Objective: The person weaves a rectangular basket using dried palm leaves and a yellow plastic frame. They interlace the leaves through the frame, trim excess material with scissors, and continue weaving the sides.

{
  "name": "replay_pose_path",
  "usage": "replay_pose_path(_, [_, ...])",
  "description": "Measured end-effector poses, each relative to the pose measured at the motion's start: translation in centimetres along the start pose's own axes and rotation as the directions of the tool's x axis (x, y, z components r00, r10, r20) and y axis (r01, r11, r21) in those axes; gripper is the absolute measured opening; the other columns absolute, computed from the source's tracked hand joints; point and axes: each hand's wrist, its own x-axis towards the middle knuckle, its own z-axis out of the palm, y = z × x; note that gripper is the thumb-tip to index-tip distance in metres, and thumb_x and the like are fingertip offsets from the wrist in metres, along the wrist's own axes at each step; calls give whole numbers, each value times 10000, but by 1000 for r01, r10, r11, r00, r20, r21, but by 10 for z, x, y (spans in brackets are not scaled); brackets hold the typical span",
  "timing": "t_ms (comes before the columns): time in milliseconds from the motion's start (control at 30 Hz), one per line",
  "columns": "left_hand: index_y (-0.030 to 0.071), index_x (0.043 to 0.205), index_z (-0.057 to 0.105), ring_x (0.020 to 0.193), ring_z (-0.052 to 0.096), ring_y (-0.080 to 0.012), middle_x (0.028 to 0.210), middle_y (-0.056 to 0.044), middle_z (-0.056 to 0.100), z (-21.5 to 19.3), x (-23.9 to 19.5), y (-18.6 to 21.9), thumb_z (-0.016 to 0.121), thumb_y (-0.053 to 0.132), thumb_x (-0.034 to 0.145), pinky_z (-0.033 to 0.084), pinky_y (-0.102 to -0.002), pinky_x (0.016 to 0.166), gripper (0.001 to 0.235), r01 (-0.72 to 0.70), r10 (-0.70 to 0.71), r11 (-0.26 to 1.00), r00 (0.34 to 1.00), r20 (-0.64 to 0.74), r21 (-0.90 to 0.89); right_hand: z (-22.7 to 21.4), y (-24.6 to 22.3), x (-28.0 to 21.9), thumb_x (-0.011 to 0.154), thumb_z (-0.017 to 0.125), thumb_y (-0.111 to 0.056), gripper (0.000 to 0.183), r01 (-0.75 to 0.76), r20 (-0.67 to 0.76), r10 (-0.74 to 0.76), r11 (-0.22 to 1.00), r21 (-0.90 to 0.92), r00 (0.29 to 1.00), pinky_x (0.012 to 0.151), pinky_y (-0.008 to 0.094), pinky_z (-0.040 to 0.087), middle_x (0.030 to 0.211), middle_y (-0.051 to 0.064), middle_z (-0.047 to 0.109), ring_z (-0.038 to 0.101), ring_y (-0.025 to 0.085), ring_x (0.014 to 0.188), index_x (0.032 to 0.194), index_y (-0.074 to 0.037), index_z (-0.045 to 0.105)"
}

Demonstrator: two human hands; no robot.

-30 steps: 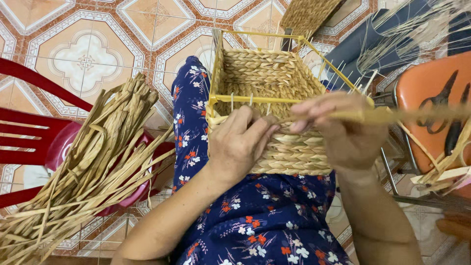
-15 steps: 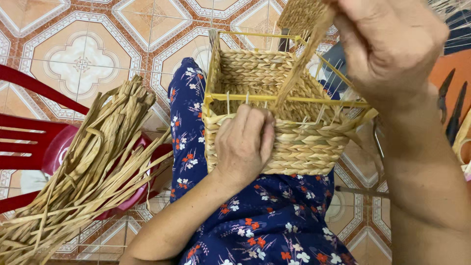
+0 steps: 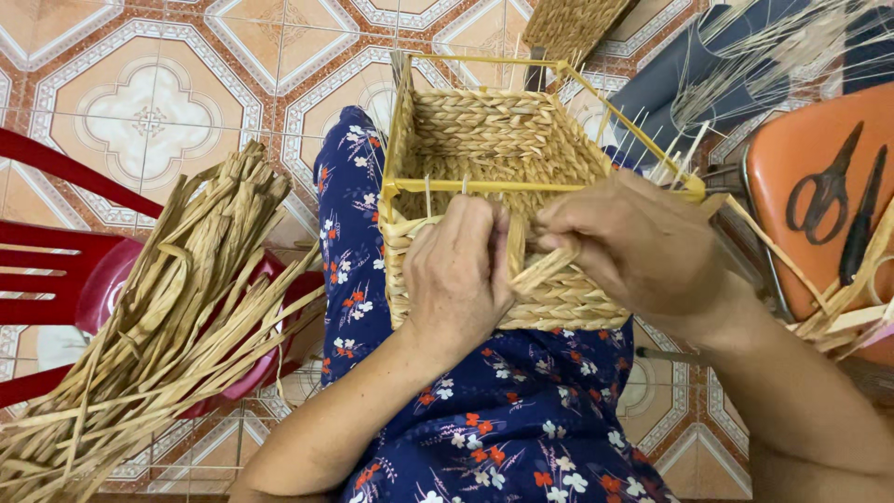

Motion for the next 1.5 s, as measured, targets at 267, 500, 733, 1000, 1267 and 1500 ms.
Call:
replay_pose_path(267, [54,967,533,722,594,-326,845,-116,564,-2,3,1,741,138,895,442,-436,673,235,21,-21,1000,1000,12,-21,-2,1,10,928,730,-272,190,214,19,-216,944,-250,976,785,364,495,1150,60,728,665,193,1001,958,-106,644])
replay_pose_path(500, [68,969,533,712,619,-299,826,-96,586,0,2,0,695,49,908,462,-431,679,174,44,-44,999,999,5,-11,12,20,13,977,676,-107,104,110,211,-48,950,-292,976,769,369,560,1084,115,717,711,232,939,1010,-48,597])
replay_pose_path(733, [75,957,548,677,625,-277,778,-77,596,1,0,-1,709,54,914,471,-419,661,168,44,-44,999,999,-11,15,-13,29,46,856,708,-119,239,-455,502,378,890,35,778,595,349,597,818,79,740,755,201,704,1068,-83,604])
replay_pose_path(1000, [70,956,556,658,616,-275,735,-70,588,0,0,-2,736,60,882,469,-411,647,195,36,-36,998,999,-12,46,-3,45,57,856,725,-139,338,-332,661,270,943,-34,700,741,337,595,919,74,765,749,201,820,1180,-100,638])
replay_pose_path(1267, [80,969,566,635,622,-243,740,-45,610,2,-2,-1,736,52,917,469,-395,624,179,27,-26,999,999,-32,33,-8,162,48,857,709,-74,358,-378,540,477,879,-291,693,793,380,576,975,128,761,730,236,868,1214,-55,704])
replay_pose_path(1500, [84,1049,633,737,627,-204,894,-40,635,-7,-9,-15,755,45,921,458,-360,664,182,-162,162,987,987,18,5,11,150,64,1124,600,-222,232,-511,174,495,857,62,851,685,320,532,907,137,706,649,190,767,1178,-50,746])
